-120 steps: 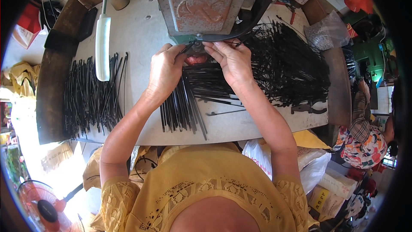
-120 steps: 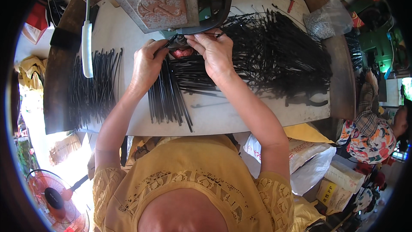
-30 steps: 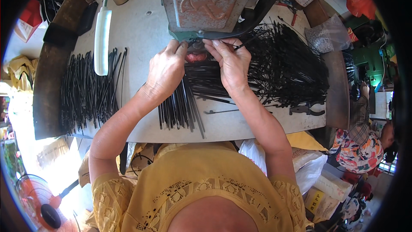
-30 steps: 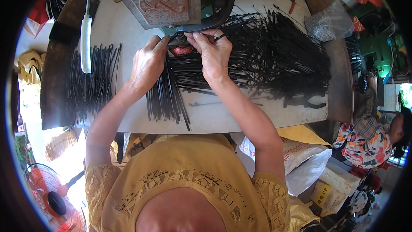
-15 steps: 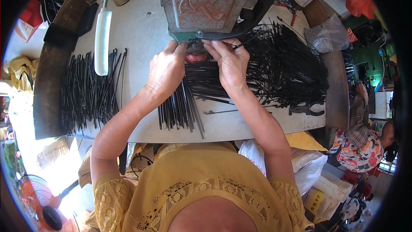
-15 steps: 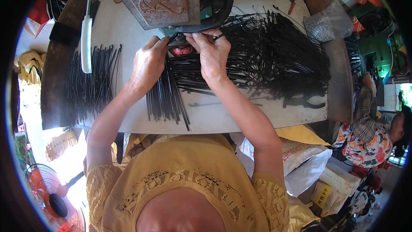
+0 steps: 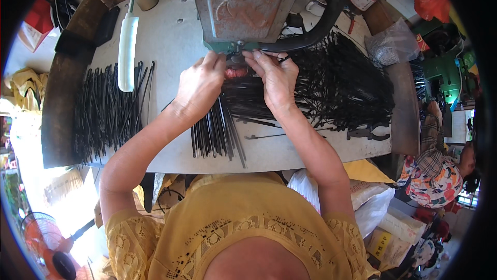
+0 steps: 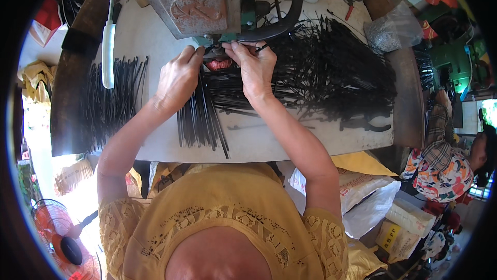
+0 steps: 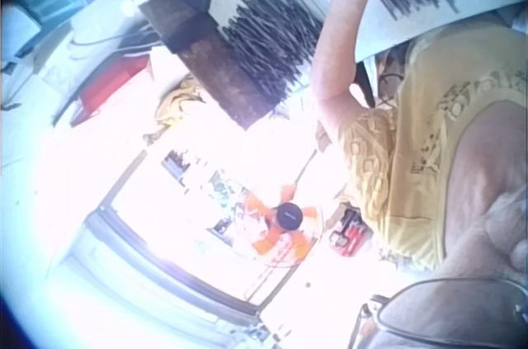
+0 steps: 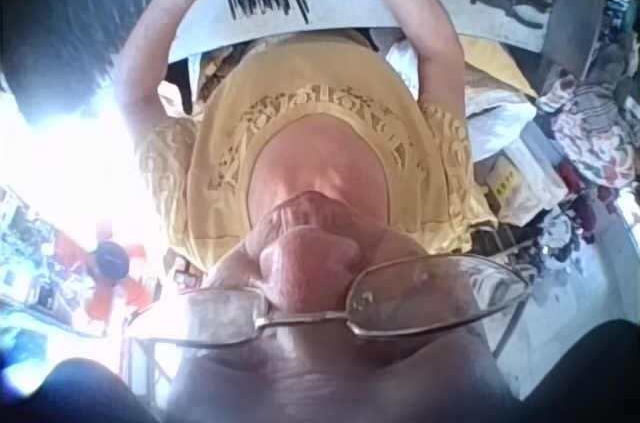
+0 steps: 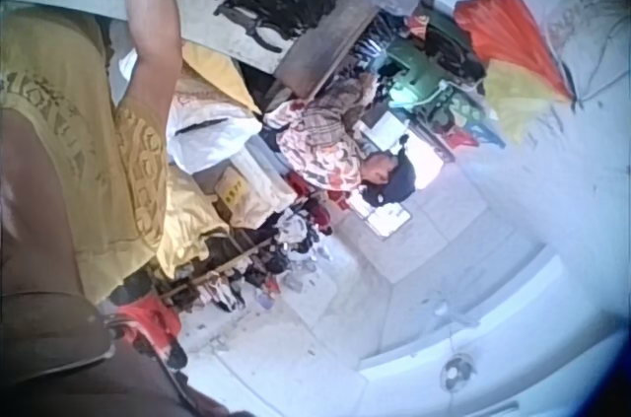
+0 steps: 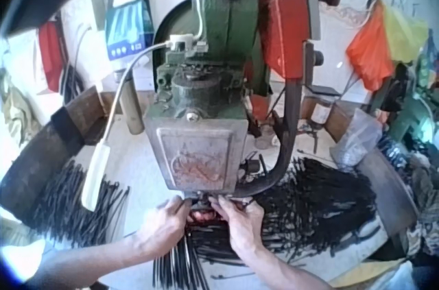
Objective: The person attaches small metal fasteners to plastic strips by inserting each fastener and strip into a press machine, crimping them together, and laying the assembled strips on the table.
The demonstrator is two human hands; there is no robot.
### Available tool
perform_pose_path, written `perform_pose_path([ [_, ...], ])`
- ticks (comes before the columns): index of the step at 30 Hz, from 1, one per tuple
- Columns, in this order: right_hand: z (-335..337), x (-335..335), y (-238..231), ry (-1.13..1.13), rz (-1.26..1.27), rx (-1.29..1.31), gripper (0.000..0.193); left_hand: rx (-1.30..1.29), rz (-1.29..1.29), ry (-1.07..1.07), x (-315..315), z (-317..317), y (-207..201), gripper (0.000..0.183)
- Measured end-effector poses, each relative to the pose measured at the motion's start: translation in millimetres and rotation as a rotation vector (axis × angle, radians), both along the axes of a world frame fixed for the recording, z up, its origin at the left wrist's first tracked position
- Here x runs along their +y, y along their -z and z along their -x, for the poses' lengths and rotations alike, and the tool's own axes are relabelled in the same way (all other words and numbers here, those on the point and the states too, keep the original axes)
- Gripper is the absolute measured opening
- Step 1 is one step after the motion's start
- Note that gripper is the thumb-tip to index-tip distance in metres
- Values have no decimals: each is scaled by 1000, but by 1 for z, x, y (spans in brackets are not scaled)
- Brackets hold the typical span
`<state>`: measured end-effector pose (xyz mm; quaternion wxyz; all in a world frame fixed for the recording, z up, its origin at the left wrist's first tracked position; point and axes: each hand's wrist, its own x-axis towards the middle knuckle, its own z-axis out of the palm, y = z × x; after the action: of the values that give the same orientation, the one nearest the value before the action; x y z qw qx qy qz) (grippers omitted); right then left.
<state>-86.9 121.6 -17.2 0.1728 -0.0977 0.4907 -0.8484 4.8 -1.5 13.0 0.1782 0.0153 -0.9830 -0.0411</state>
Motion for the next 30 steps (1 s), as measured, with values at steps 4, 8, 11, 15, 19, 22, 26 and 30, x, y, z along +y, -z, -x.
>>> perform_pose_path([
  [4, 2, 3, -1, -23, 43, -62, 8, 48, -537, -57, -23, -7, 7, 13],
  [8, 9, 10, 1, -63, 89, -244, 9, -303, -1135, -240, -25, -20, -7, 16],
  [11, 16, 20, -2, -101, 93, -341, 8, -289, -1168, -207, -36, -25, -6, 14],
  [15, 32, 46, -7, -41, 45, -317, 7, -342, -1138, -151, -46, -28, -6, 12],
  [19, 39, 63, -17, -21, -205, -152, 14, -419, -1277, -127, -40, -25, -10, 11],
  [22, 40, 70, -19, -224, -327, -32, 16, -437, -1337, -116, -32, -21, -7, 10],
  [26, 6, 49, -21, -585, -396, -101, 18, -499, -1516, -48, -14, -13, -1, 13],
  [30, 1, 29, -22, -609, -213, -181, 20, -633, -1593, 24, 4, -9, -7, 15],
])
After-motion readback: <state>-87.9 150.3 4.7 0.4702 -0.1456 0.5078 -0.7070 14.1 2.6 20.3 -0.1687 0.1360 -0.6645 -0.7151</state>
